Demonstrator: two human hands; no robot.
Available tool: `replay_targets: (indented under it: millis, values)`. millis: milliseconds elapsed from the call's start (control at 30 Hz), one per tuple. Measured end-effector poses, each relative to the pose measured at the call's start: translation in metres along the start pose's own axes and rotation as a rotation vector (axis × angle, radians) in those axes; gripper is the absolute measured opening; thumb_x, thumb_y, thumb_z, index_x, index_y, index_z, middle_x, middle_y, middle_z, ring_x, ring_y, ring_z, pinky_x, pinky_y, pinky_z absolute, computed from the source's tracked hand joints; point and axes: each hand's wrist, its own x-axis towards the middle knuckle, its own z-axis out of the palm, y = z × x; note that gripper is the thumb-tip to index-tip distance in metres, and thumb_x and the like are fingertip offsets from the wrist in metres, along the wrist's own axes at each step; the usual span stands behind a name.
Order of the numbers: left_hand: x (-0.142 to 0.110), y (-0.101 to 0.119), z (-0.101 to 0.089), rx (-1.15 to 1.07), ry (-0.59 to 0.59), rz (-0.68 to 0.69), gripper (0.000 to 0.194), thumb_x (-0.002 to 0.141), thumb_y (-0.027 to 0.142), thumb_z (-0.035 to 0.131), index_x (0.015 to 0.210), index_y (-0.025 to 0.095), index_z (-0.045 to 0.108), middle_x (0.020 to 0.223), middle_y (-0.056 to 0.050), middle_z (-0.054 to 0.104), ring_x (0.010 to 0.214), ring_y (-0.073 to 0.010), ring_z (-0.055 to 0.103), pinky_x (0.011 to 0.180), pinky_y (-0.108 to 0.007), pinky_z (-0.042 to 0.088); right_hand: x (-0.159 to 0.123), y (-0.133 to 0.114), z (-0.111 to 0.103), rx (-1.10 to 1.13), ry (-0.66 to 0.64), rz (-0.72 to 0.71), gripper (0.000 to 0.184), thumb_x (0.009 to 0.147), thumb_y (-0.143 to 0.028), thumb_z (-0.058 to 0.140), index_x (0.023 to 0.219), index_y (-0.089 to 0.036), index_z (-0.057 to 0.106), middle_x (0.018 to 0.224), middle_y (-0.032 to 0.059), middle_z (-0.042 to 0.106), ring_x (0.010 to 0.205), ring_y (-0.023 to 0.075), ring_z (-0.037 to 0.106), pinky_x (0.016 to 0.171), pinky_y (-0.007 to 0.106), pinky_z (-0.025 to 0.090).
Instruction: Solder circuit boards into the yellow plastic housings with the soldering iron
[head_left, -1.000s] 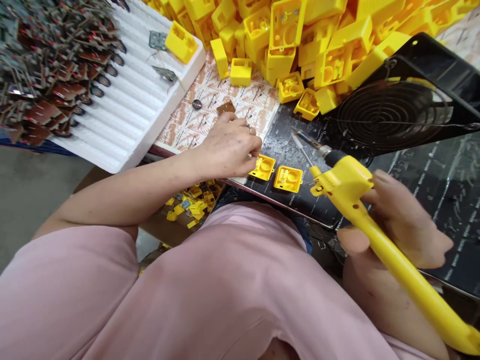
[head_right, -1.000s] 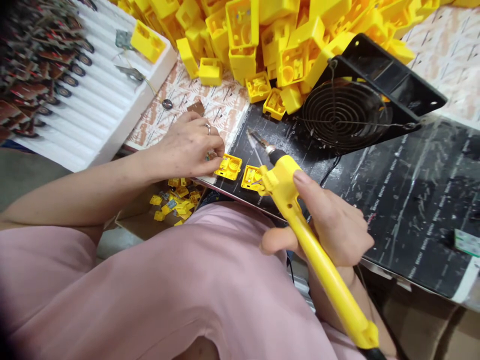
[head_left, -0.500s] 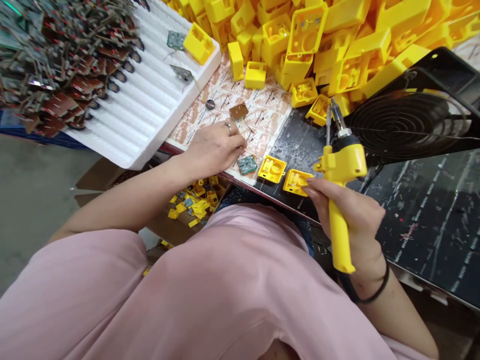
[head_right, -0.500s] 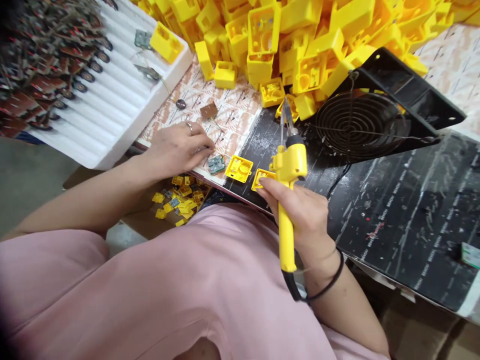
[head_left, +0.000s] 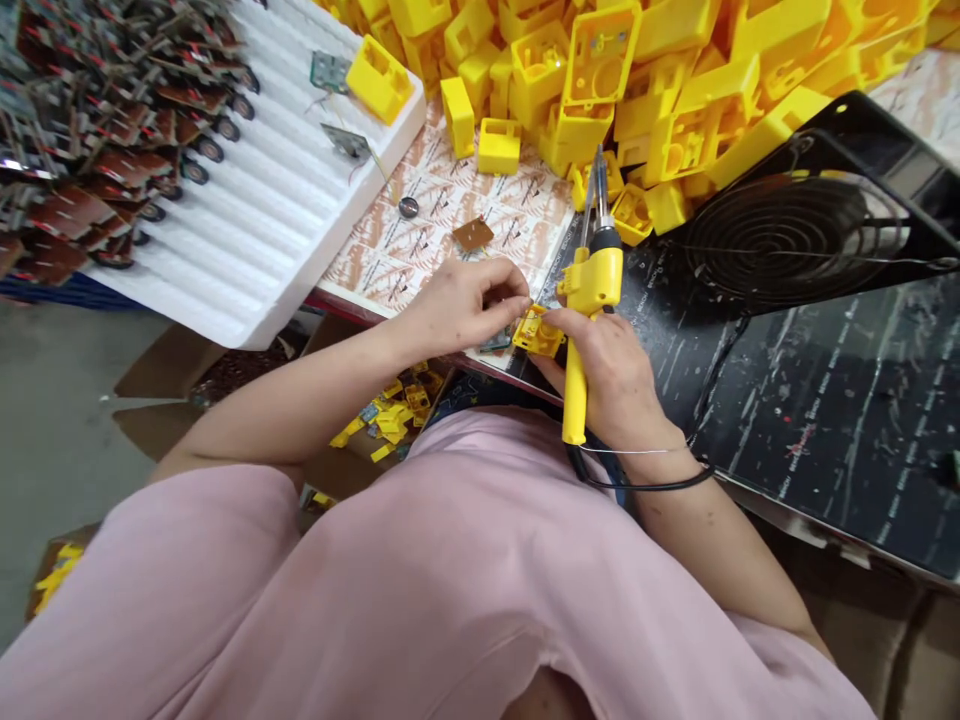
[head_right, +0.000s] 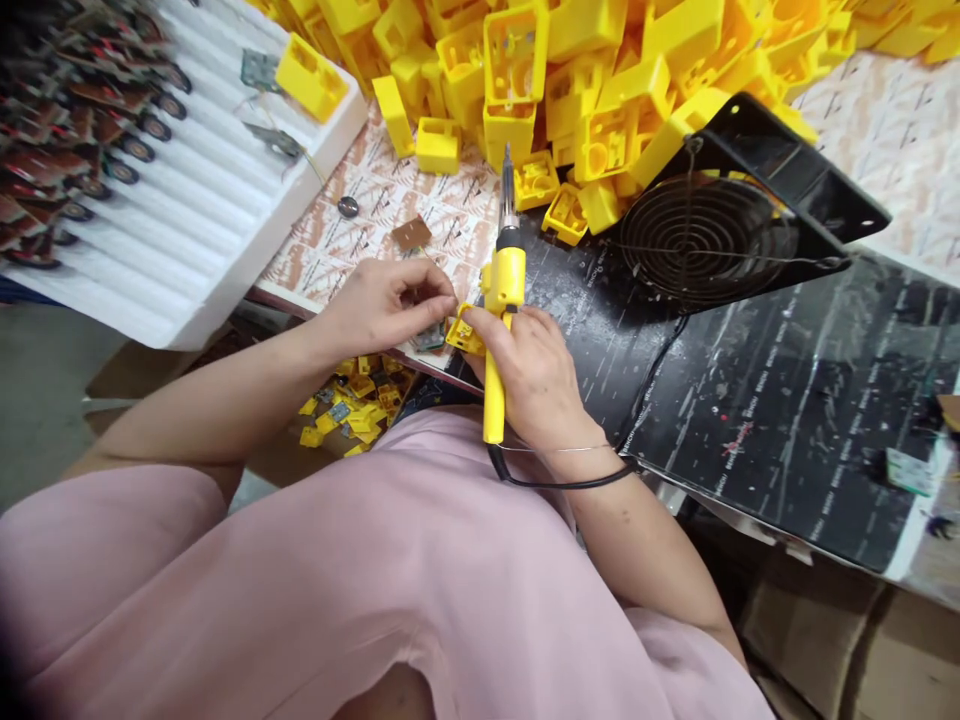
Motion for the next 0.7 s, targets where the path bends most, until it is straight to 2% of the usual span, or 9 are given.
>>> replay_targets:
  millis: [100,167,267,367,467,533,633,700]
  values:
    - [0.001,-0.004,0.006,-0.048,0.007,-0.086,0.028,0.095,0.037,0.057,0.098,0.016,0.077,0.083,-0.002,0.079,0.073,-0.0146,0.070,0.071,-0.026,0.051,-0.004,0.002,-0.006,0.011,0.070,0.017,0.048,0.101,-0.031,0.074,0.147,-0.031,0.060,0.111,0.0040,0.077,0.097,0.0235,0.074,0.102,0.042,0.061]
    - [-0.003,-0.003,0.003,0.050,-0.019,-0.036,0.030,0.097,0.034,0.056,0.102,0.017,0.080,0.089,-0.004,0.082,0.080,-0.0176,0.074,0.077,-0.030,0.052,-0.005,0.003,-0.012,-0.013,0.111,0.024,0.051,0.100,-0.032,0.077,0.147,-0.031,0.058,0.113,0.0035,0.077,0.098,0.0237,0.075,0.103,0.042,0.061]
    - [-0.012,-0.002,0.000,0.185,-0.048,0.066,0.033,0.100,0.034,0.054,0.106,0.018,0.082,0.098,-0.007,0.085,0.093,-0.0239,0.077,0.088,-0.039,0.052,-0.004,0.003,-0.014,-0.057,0.104,-0.016,0.050,0.101,-0.039,0.077,0.146,-0.028,0.057,0.111,0.0044,0.078,0.095,0.0240,0.077,0.103,0.044,0.061]
    - [-0.021,-0.005,0.002,0.232,0.022,0.089,0.032,0.103,0.036,0.055,0.107,0.022,0.084,0.109,-0.007,0.084,0.106,-0.0252,0.076,0.098,-0.043,0.050,-0.004,0.001,-0.010,-0.063,0.086,-0.050,0.047,0.104,-0.046,0.071,0.145,-0.026,0.057,0.102,0.0032,0.078,0.091,0.0234,0.077,0.109,0.048,0.059]
    - [-0.028,-0.010,0.009,0.273,0.097,0.081,0.033,0.107,0.036,0.053,0.111,0.026,0.085,0.115,-0.007,0.082,0.111,-0.0244,0.073,0.102,-0.044,0.047,-0.005,0.000,-0.007,-0.062,0.101,-0.023,0.047,0.104,-0.047,0.072,0.145,-0.030,0.058,0.099,0.0011,0.078,0.090,0.0235,0.078,0.109,0.049,0.058]
    - [-0.033,-0.014,0.012,0.301,0.135,0.063,0.035,0.109,0.037,0.053,0.127,0.027,0.080,0.121,-0.008,0.080,0.115,-0.0249,0.071,0.104,-0.045,0.046,-0.006,0.000,-0.009,-0.059,0.109,-0.020,0.046,0.103,-0.047,0.074,0.143,-0.030,0.059,0.097,0.0007,0.077,0.090,0.0237,0.078,0.107,0.047,0.059]
    - [-0.042,-0.018,0.014,0.332,0.203,-0.025,0.051,0.105,0.048,0.062,0.149,0.023,0.063,0.132,-0.011,0.075,0.119,-0.0260,0.068,0.105,-0.044,0.048,-0.007,0.000,-0.012,-0.046,0.116,-0.029,0.044,0.103,-0.046,0.074,0.141,-0.029,0.061,0.095,0.0005,0.076,0.089,0.0231,0.077,0.106,0.046,0.059]
    - [-0.047,-0.019,0.014,0.367,0.242,-0.085,0.047,0.103,0.052,0.066,0.140,0.023,0.065,0.132,-0.012,0.073,0.119,-0.0269,0.067,0.105,-0.044,0.048,-0.007,0.000,-0.013,-0.035,0.114,-0.029,0.044,0.102,-0.045,0.074,0.141,-0.028,0.061,0.094,0.0004,0.076,0.087,0.0227,0.076,0.105,0.046,0.058]
